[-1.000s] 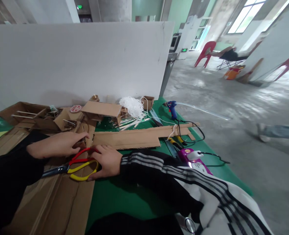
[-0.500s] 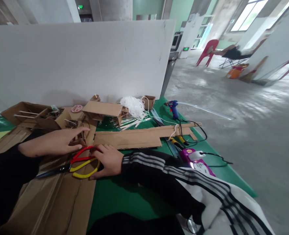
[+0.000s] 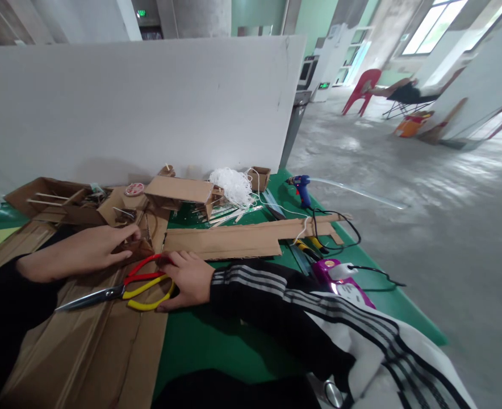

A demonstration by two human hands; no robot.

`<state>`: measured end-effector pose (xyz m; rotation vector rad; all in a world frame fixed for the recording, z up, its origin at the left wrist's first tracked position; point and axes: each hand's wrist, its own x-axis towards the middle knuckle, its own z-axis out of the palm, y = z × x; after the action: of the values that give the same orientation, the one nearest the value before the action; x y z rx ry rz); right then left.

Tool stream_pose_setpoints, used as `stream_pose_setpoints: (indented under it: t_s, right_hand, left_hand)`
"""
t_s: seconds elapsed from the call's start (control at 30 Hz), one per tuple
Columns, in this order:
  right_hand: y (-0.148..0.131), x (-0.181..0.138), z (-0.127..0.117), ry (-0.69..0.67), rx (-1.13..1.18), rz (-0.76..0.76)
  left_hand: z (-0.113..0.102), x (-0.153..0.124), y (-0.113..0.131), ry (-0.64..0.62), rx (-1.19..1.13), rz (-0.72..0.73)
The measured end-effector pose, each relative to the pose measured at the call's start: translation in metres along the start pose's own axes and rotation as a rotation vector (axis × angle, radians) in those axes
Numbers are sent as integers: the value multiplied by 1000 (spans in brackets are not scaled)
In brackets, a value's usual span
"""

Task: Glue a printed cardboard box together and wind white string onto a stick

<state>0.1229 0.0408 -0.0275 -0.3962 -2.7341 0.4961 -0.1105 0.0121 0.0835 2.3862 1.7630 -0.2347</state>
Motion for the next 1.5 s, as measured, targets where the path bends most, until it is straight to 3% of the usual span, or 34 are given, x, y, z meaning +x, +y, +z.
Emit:
stream_pose_setpoints:
  t_s: [0.4, 0.8, 1.2, 1.33, 1.5]
  right_hand:
    - [-13, -4, 2, 163, 75, 4]
    - [-34, -15, 18, 284, -7, 239]
    - [-33, -13, 18, 205, -38, 288]
    - [-32, -13, 17, 191, -43, 286]
    - [-32, -13, 16, 163, -47, 296]
  left_hand:
    - [-3, 2, 2, -23, 121, 75]
    - [-7, 2, 4, -25, 91, 104]
    - [-4, 4, 2, -14, 48, 119]
    - [5, -10, -12, -5, 23, 76]
    - [16, -45, -46, 1, 58, -108]
